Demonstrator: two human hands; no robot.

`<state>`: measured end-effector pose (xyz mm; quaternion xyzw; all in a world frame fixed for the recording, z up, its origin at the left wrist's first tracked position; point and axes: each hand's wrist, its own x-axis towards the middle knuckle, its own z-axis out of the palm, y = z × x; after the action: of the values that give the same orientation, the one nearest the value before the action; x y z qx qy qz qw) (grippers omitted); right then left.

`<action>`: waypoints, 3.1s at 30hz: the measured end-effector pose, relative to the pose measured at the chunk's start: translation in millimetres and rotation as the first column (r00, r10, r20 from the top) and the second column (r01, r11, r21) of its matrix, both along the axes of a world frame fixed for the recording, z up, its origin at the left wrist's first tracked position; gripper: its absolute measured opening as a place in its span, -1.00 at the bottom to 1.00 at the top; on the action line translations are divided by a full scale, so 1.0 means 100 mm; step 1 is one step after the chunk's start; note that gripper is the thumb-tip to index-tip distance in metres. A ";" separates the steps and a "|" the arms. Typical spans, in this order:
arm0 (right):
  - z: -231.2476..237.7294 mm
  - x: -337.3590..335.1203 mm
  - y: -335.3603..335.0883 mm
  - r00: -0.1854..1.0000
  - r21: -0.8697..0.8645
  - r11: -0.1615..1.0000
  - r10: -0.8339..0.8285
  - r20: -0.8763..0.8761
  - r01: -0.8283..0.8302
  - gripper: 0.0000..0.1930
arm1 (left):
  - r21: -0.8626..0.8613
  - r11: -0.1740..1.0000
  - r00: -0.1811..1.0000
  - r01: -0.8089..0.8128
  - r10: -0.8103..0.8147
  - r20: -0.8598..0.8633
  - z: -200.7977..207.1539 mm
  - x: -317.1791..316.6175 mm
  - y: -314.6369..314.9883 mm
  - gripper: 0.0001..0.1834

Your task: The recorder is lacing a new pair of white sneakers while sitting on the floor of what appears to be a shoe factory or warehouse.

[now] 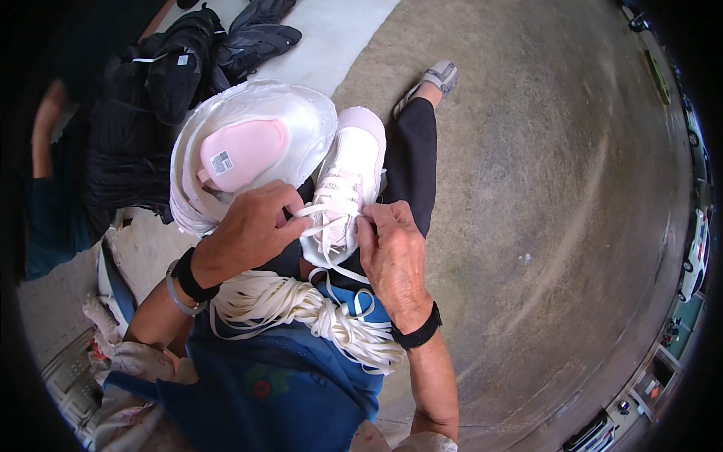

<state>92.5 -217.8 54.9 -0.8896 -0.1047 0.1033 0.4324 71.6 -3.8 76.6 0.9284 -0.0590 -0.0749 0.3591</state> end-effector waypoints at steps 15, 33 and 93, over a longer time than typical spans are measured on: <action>0.00 0.04 -0.01 0.998 0.076 0.995 -0.061 -0.003 0.061 -0.88 | -0.053 0.996 0.997 -0.078 0.077 -0.011 0.01 0.01 -0.01 -0.90; 0.17 -0.12 -0.08 0.981 0.079 0.978 0.196 -0.014 -0.194 -0.84 | 0.097 0.984 0.985 0.147 -0.154 0.074 0.05 -0.15 0.09 -0.85; 0.55 -0.38 0.35 0.895 0.632 0.744 0.409 -0.176 -0.216 -0.81 | -0.169 0.983 0.998 0.065 -0.065 0.007 -0.39 -0.10 -0.04 -0.78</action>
<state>54.6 -182.7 110.2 -0.6498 -0.2138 0.2720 0.6768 61.3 -7.4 37.2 0.8923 -0.0957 -0.0808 0.4338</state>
